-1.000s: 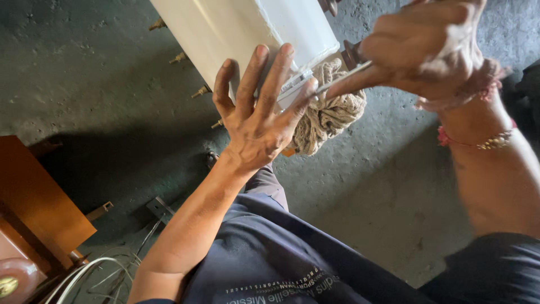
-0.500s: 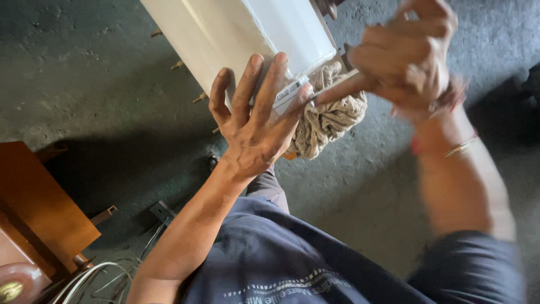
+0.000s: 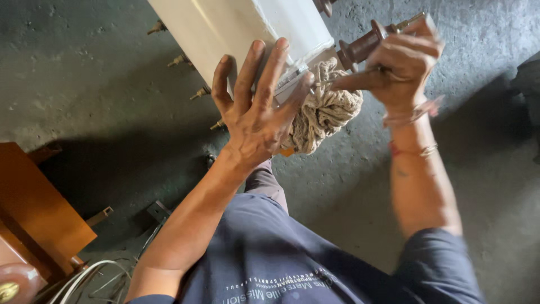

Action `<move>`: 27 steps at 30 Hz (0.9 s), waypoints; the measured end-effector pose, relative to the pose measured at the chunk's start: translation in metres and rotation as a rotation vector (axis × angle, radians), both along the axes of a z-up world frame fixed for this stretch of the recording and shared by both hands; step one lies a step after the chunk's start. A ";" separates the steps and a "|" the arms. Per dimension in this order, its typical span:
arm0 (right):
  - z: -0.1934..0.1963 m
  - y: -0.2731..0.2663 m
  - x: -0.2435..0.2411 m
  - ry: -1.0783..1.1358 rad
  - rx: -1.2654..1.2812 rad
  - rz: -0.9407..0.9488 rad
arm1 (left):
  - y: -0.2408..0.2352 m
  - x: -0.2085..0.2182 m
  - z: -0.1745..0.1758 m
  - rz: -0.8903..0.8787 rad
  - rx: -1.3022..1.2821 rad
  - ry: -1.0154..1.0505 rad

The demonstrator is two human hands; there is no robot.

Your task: The person uses a rag to wipe the surface of a large white electrical component mounted on a copper base. They then use a small metal tool to scrape or clean the edges of the component. The person continues to wipe the component with the rag.

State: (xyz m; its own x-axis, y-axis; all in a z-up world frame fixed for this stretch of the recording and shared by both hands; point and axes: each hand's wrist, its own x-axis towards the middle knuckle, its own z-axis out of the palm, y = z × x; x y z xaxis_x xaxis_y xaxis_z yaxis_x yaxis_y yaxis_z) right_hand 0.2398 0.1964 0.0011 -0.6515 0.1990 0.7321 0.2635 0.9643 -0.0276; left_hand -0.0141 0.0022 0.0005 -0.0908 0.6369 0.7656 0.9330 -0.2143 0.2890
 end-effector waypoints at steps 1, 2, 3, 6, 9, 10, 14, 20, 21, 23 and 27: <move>0.025 0.001 -0.007 -0.127 0.055 0.027 | 0.001 0.000 0.001 0.003 0.001 0.003; 0.050 -0.003 -0.018 -0.244 0.062 0.002 | 0.001 0.000 0.002 0.006 0.002 0.006; 0.077 -0.009 -0.030 -0.362 0.071 -0.022 | 0.001 -0.001 0.002 0.009 0.003 0.009; 0.136 -0.026 -0.070 -0.616 0.224 0.002 | 0.000 -0.002 0.003 -0.024 0.012 -0.015; 0.156 -0.031 -0.086 -0.762 0.286 0.039 | 0.001 -0.001 0.003 -0.023 -0.018 0.002; 0.158 -0.030 -0.088 -0.800 0.283 0.046 | 0.001 -0.002 0.002 -0.019 -0.025 0.008; 0.165 -0.026 -0.099 -0.827 0.156 0.191 | 0.001 -0.002 -0.002 -0.011 -0.016 0.028; 0.187 -0.049 -0.130 -0.824 0.198 0.165 | 0.003 -0.001 -0.006 0.002 -0.004 0.036; 0.184 -0.050 -0.125 -0.794 0.227 0.177 | 0.003 -0.001 -0.007 0.008 -0.004 0.045; 0.166 -0.045 -0.104 -0.784 0.293 0.181 | 0.001 -0.001 -0.009 0.011 -0.009 0.047; 0.095 -0.004 -0.052 -0.479 0.152 0.073 | 0.003 0.000 -0.008 0.004 -0.007 0.044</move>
State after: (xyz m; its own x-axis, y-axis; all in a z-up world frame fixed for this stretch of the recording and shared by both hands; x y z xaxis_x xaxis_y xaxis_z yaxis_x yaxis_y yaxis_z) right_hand 0.1874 0.1919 0.0963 -0.9293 0.0552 0.3651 0.1445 0.9643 0.2218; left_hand -0.0143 0.0055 -0.0080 -0.0597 0.6419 0.7645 0.9459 -0.2084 0.2488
